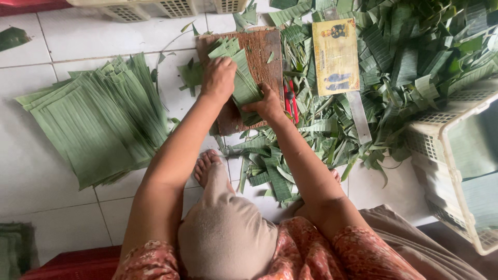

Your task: The person sits on the floor cutting banana leaves into rectangular pieces. They hold a stack of leaves against a wooden board with a ruler as a guide, trim the edges with red-handled scissors, place finished pieces into plastic baskets, and gather trimmed scraps aside.

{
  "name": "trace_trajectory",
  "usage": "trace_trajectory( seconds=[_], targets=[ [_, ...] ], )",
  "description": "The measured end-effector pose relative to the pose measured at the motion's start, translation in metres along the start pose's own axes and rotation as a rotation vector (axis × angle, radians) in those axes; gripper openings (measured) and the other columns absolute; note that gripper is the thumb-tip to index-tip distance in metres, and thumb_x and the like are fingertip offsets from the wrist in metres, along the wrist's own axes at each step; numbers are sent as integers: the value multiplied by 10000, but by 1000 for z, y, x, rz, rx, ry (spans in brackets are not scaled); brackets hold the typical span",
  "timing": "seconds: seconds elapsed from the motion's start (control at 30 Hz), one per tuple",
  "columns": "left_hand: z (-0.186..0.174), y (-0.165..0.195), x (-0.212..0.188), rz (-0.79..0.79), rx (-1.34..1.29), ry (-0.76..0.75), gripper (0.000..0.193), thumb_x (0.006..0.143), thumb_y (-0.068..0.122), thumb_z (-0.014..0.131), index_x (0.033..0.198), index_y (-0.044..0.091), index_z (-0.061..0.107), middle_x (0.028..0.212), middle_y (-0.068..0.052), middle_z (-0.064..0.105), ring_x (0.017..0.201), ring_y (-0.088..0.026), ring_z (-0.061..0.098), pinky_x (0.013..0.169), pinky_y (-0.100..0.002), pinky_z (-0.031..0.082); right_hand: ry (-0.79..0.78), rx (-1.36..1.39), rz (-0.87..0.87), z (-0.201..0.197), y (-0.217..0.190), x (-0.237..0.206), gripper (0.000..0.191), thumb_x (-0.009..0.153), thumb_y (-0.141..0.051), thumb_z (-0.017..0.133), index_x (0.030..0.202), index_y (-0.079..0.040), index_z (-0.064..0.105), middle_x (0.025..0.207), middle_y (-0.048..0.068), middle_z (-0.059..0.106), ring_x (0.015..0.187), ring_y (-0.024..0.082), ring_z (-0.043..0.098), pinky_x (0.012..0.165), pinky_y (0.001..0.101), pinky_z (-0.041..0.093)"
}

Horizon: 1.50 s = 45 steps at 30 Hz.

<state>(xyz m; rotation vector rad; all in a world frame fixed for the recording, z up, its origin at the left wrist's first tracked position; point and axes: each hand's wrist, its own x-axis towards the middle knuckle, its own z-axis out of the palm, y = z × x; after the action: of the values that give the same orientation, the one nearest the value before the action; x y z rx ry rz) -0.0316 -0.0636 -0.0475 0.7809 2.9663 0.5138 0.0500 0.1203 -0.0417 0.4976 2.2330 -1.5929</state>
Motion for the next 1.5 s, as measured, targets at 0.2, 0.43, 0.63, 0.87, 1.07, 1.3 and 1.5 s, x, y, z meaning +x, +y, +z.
trace_trajectory(
  seconds=[0.2, 0.43, 0.63, 0.87, 1.07, 1.3, 1.5],
  targets=[
    [-11, 35, -27, -126, -93, -18, 669, 854, 277, 745, 1350, -120, 532, 1460, -226, 486, 1377, -336, 417, 1111, -522, 336, 166, -342, -21, -77, 12, -33, 539, 795, -385, 901, 1192, -82, 699, 1061, 102, 772, 931, 195, 732, 854, 345, 562],
    [-23, 40, -27, -209, -67, -232, 969, 827, 376, 815, 1539, -55, 319, 1639, -140, 257, 1518, -276, 261, 1224, -571, 223, 783, -884, 86, -230, 123, -63, 541, 721, -239, 873, 1178, -69, 637, 1161, 173, 611, 1080, 419, 578, 837, 560, 453],
    [-31, 41, -29, -231, -138, -264, 1023, 804, 370, 839, 1556, -45, 285, 1682, -126, 139, 1546, -270, 204, 1229, -592, 200, 679, -837, 175, -279, 171, -89, 131, 961, -253, 736, 1062, -173, 713, 1135, 134, 663, 1033, 381, 677, 878, 502, 550],
    [-52, 43, -24, -247, -153, -332, 1029, 809, 414, 817, 1564, -27, 273, 1698, -120, 58, 1564, -248, 158, 1240, -638, 139, 1114, -719, 32, -286, 108, -130, 143, 949, -112, 581, 1030, -173, 682, 1009, 41, 692, 875, 284, 668, 700, 482, 518],
    [-34, 39, -27, -198, -110, -235, 935, 875, 429, 722, 1561, -33, 286, 1696, -137, 96, 1567, -255, 178, 1237, -642, 105, 804, 362, -256, -189, 63, -100, 256, 1029, -324, 621, 882, -114, 615, 744, 0, 567, 525, 95, 519, 455, 292, 401],
    [-14, 29, -28, -186, -130, -194, 938, 866, 401, 744, 1584, -4, 295, 1636, -167, 233, 1540, -271, 236, 1262, -604, 75, 153, 237, -205, -43, 57, -120, 456, 1039, -423, 683, 1030, 24, 589, 896, 68, 638, 796, 127, 572, 644, 293, 452],
    [-12, 26, -29, -248, -283, -76, 913, 785, 349, 870, 1420, -65, 361, 1616, -248, 290, 1475, -463, 334, 1282, -489, 232, 105, -266, 162, -33, 40, -120, 537, 995, -504, 645, 913, 27, 634, 745, 213, 635, 662, 256, 562, 661, 421, 495]
  ],
)
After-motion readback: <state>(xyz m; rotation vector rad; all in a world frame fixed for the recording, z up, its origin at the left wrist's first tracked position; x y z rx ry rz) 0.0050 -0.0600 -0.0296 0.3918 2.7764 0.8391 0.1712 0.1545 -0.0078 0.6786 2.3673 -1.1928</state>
